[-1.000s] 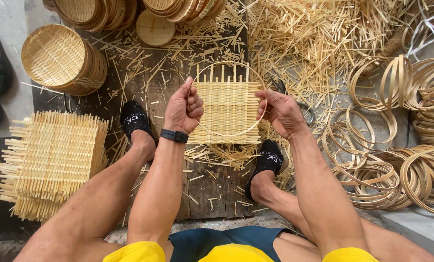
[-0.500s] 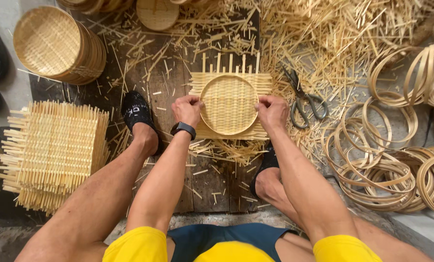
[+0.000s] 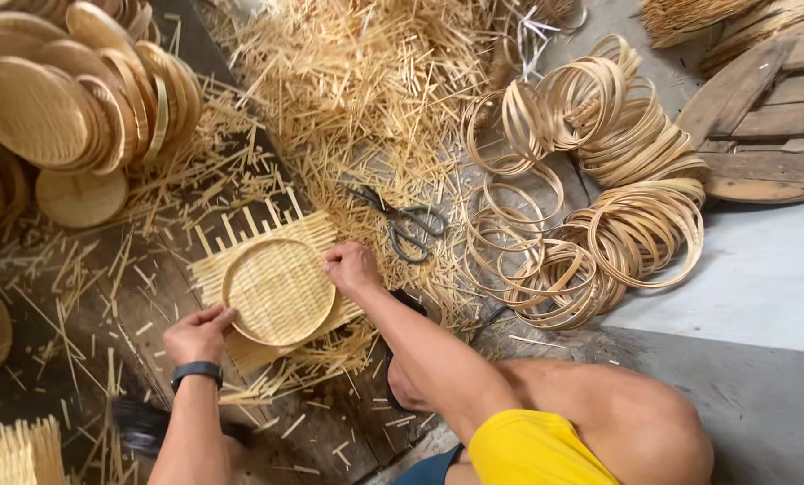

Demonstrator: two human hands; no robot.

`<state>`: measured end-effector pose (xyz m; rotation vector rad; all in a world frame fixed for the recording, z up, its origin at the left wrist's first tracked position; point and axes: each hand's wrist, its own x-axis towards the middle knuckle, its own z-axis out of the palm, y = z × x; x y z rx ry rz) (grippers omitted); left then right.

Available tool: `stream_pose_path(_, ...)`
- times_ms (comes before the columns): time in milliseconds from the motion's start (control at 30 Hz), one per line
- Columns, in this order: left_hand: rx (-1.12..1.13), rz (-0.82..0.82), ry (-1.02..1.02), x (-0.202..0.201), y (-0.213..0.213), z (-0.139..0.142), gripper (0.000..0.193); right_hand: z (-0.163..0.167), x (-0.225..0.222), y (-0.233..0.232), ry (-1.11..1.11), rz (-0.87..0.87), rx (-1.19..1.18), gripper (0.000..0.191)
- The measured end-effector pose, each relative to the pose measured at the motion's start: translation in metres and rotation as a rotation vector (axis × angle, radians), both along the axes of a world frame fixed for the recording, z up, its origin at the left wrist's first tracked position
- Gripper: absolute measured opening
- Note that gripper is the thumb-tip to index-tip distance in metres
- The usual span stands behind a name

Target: The person sits on the floor of a basket workshop and assembles woven bamboo baskets. They trim the edges of woven bamboo panels with scissors, bend bamboo strips into rims, fit the rims onto the panels, and place finished baskets onto stacks of completed baskets.

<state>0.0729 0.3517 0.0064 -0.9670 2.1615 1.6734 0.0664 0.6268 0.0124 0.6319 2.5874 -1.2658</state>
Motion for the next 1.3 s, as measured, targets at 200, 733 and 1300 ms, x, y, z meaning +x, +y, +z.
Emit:
stream_pose_path(200, 0.005, -0.019, -0.033, -0.005, -0.01, -0.007, 0.024, 0.008, -0.006, -0.001, -0.065, -0.013, -0.015, 0.009)
stream_pose_path(733, -0.11, -0.086, -0.076, -0.006, -0.008, -0.004, 0.024, 0.004, -0.009, 0.007, -0.006, 0.009, -0.072, 0.021)
stream_pose_path(1300, -0.628, -0.692, 0.168, -0.075, 0.018, 0.032, 0.023, 0.104, -0.004, -0.06, -0.137, 1.285, 0.615, 0.12)
